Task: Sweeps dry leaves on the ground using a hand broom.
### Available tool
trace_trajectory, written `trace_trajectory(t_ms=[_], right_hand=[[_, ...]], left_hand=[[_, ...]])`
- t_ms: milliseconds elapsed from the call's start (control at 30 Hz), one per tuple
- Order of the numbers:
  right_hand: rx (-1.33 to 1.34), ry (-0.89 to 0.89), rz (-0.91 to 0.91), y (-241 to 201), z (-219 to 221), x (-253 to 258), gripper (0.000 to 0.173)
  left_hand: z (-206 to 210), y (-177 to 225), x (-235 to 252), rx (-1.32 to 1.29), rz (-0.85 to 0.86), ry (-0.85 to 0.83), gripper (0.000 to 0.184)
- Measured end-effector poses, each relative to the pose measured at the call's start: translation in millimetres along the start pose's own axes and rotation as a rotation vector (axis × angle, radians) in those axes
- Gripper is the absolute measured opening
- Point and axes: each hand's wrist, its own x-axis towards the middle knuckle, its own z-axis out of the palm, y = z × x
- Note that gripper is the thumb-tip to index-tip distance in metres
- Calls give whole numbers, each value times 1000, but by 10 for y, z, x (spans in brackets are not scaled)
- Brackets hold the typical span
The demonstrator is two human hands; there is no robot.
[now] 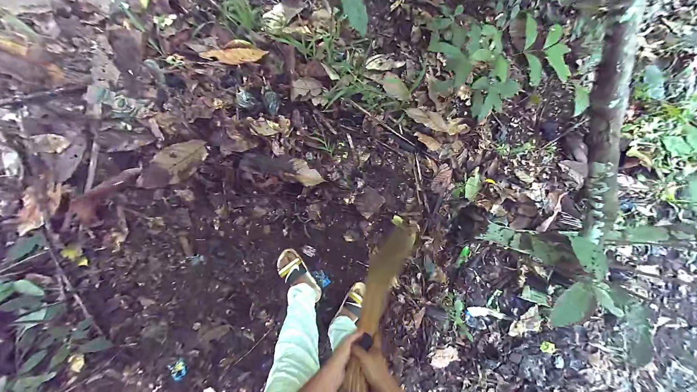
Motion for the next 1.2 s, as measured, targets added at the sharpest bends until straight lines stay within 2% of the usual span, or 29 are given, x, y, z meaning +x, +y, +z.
trace_trajectory(t_ms=[67, 133, 200, 267, 333, 367, 467, 567, 633, 700, 800, 867, 933, 1000, 1067, 1133, 1200], right_hand=[[-192, -189, 15, -775, 387, 28, 83], [-356, -374, 2, -1518, 755, -68, 89], [-514, -485, -82, -1898, 963, -62, 94], [-602, -546, -159, -2079, 966, -68, 95], [-575, -544, -178, -2076, 816, -185, 95], [-496, -512, -199, -1940, 707, -252, 95], [-115, -249, -300, -1030, 428, -293, 103], [89, 46, -203, -427, 496, -201, 108], [58, 39, -189, -265, 663, 92, 101], [-98, -126, -183, -513, 1001, 381, 85], [-362, -440, -161, -1446, 1683, 523, 92], [-486, -538, -165, -2105, 1991, 371, 95], [-548, -571, -182, -2508, 2046, 147, 98], [-512, -596, -279, -2487, 1860, 90, 104], [-407, -566, -376, -2184, 1603, 47, 113], [-266, -423, -422, -1712, 1366, -93, 117], [-153, -259, -445, -1258, 1180, -279, 112]], left_hand=[[-269, 329, 9, -179, 169, 145, 40], [-476, 685, -96, -367, 337, 250, 38], [-515, 945, -212, -508, 485, 295, 38], [-380, 1074, -322, -546, 570, 327, 41], [-232, 1026, -444, -484, 540, 302, 49], [-170, 966, -521, -426, 488, 272, 53], [-94, 699, -680, -251, 267, 113, 55], [-199, 524, -566, -180, 98, -20, 50], [-429, 639, -459, -145, 41, -23, 49], [-766, 921, -416, -187, 95, 86, 49], [-1156, 1550, -471, -480, 330, 298, 41], [-1207, 1902, -553, -633, 493, 340, 40], [-1106, 2042, -626, -686, 585, 355, 41], [-935, 1992, -741, -626, 606, 358, 47], [-791, 1801, -902, -523, 582, 307, 52], [-704, 1518, -1067, -408, 511, 194, 54], [-668, 1252, -1150, -310, 385, 100, 52]])
